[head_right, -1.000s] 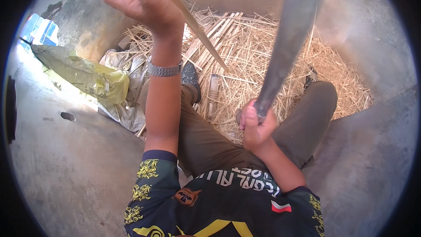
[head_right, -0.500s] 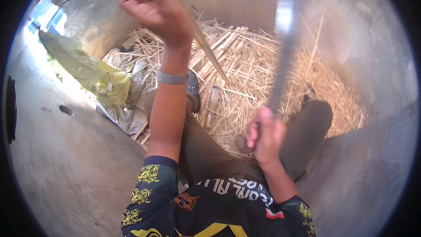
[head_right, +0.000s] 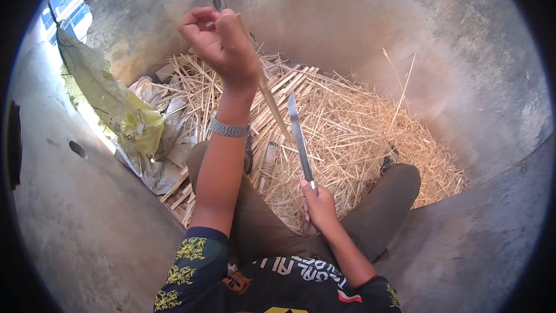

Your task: The person sits on the floor and uses a large knife to split long bamboo stalks into thin strips. They hold the stalks with one hand and repeatedly strike them with the knife to separate the fibers, accumulating a pile of processed bamboo strips.

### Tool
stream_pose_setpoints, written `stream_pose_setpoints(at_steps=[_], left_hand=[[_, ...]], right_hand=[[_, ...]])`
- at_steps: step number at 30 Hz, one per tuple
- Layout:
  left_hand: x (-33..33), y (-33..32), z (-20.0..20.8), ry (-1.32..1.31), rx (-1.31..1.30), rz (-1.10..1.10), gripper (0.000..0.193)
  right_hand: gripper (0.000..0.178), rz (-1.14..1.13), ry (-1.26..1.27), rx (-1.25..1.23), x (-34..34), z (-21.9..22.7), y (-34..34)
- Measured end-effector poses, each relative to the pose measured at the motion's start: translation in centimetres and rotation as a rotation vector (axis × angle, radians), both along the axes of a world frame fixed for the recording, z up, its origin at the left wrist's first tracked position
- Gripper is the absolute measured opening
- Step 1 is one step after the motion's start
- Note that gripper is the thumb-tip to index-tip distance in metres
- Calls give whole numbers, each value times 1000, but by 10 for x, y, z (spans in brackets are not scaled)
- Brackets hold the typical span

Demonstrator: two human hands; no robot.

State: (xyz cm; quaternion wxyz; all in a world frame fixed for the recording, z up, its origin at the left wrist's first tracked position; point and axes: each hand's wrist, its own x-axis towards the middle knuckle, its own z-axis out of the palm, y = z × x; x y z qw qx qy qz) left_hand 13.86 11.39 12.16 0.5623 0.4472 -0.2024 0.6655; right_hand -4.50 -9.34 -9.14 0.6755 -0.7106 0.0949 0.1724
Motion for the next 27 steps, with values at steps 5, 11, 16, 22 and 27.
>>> stream_pose_setpoints(at_steps=[5,11,16,22,27], left_hand=[[-12,1,5,45,47,-151,8],[-24,-21,6,55,170,-192,15],[-24,-21,3,107,221,-134,17],[-22,-13,6,54,137,-91,18],[-19,-15,15,-80,137,-33,21]], right_hand=[[33,-137,-271,194,-6,57,2],[30,-44,-337,147,-20,44,14],[30,59,-280,89,-2,20,4],[25,-83,-437,263,-26,55,-2],[23,-59,-438,352,-17,34,7]])
